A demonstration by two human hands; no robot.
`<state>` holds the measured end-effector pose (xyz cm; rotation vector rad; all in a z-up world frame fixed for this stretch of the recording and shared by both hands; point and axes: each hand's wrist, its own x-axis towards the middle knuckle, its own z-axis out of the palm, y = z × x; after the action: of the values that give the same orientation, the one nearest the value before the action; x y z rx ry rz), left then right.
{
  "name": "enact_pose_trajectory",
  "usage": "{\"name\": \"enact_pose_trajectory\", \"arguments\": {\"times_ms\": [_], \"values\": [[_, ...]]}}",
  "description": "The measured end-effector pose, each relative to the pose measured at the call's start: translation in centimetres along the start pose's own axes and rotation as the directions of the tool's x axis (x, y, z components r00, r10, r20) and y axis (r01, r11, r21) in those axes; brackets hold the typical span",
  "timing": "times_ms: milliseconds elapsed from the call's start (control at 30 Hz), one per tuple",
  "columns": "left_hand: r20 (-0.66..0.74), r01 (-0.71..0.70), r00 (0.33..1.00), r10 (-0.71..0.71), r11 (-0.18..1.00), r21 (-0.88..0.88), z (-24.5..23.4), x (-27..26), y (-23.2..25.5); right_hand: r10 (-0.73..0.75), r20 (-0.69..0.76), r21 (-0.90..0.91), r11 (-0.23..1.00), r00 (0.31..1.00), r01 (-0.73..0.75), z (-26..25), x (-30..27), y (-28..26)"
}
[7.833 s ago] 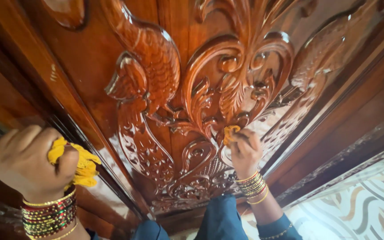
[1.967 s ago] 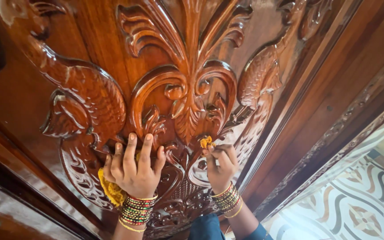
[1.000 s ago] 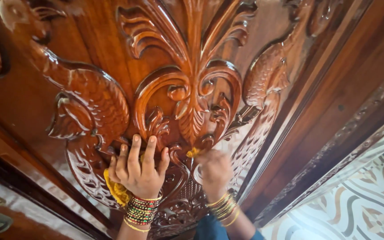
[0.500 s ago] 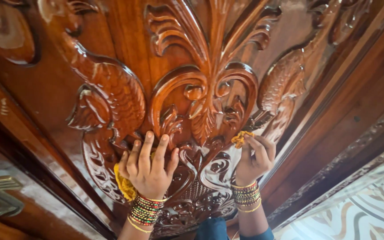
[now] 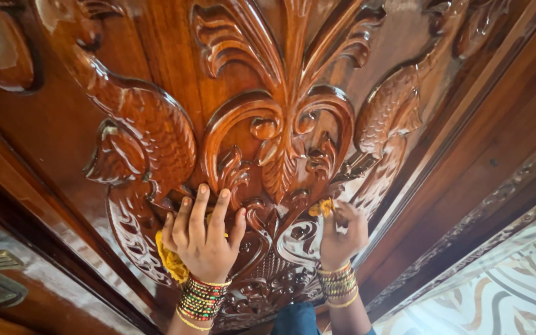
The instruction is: The person wipes a carved wooden door with a yellow cloth, focusing on the ornate relief patterns and the door handle. They use both hands to reach into the carved details and clean the surface thoroughly.
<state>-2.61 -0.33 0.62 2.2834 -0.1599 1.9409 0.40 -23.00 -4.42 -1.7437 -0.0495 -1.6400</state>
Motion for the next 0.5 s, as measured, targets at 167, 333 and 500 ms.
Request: {"name": "enact_pose_trajectory", "arguments": {"times_ms": [167,333,500], "values": [[-0.002,-0.014,1.000,0.014,1.000,0.007,0.0,-0.1,-0.2,0.050,0.092,0.070,0.996,0.995,-0.056,1.9,-2.0,-0.9],[0.002,0.008,1.000,-0.008,1.000,-0.016,0.3,-0.3,0.0,-0.082,0.246,0.018,0.997,0.966,0.080,0.0,-2.0,-1.5],[0.012,-0.019,1.000,0.019,1.000,-0.016,0.0,-0.1,-0.3,-0.006,0.178,-0.092,0.995,0.984,0.022,-0.8,-0.9,0.9]]}}
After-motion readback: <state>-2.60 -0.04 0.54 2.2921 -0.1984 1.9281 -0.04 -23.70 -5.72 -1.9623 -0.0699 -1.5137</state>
